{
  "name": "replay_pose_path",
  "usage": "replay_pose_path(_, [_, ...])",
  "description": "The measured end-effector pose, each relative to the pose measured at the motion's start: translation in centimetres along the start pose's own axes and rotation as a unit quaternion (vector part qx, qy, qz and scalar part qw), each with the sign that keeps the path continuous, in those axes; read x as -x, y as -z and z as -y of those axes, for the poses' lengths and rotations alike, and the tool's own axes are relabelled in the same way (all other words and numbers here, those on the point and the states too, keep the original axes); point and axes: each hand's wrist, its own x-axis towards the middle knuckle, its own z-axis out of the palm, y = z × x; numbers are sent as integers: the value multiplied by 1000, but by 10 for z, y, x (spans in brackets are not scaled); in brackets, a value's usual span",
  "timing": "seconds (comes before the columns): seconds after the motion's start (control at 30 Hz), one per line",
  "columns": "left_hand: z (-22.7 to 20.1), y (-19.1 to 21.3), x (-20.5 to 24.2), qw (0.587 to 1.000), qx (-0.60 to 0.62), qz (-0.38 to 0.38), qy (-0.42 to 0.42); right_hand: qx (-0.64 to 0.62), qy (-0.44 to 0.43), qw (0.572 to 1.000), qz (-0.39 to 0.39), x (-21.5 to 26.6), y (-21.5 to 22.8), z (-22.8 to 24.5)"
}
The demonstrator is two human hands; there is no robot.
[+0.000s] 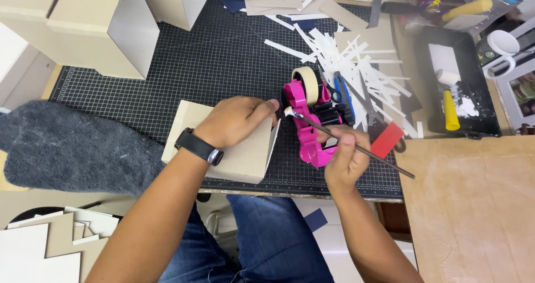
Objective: Assembling and taping small cardboard boxes on a workbench
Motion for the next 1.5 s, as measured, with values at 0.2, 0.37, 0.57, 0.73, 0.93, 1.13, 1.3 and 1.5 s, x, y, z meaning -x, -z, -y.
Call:
replay_pose_path(0.2, [-5,7,2,1000,-9,4,-6,-3,8,1000,5,2,-1,-2])
replay_pose_path(0.37, [-4,5,3,1000,-3,7,0,-31,3,999,-7,13,2,-2])
replay_pose_path(0.57, [-7,12,6,1000,-1,21,-2,99,-23,988,-116,-14,27,-3])
replay_pose_path(0.73, [2,6,4,998,-19,46,-34,211,-5,919,-334,-41,149,-60])
replay_pose_path(0.93, [-3,11,10,996,-28,79,-9,365,-10,877,-313,-44,275,-124])
replay_pose_path(1.13, [-2,13,12,993,-40,108,-20,410,-101,887,-187,-12,352,-192])
replay_pose_path(1.3, [4,13,11,984,-68,132,-97,40,-138,777,-613,19,454,-225])
replay_pose_path(1.5, [-7,11,13,974,-74,174,-128,284,-3,927,-246,-18,218,-1])
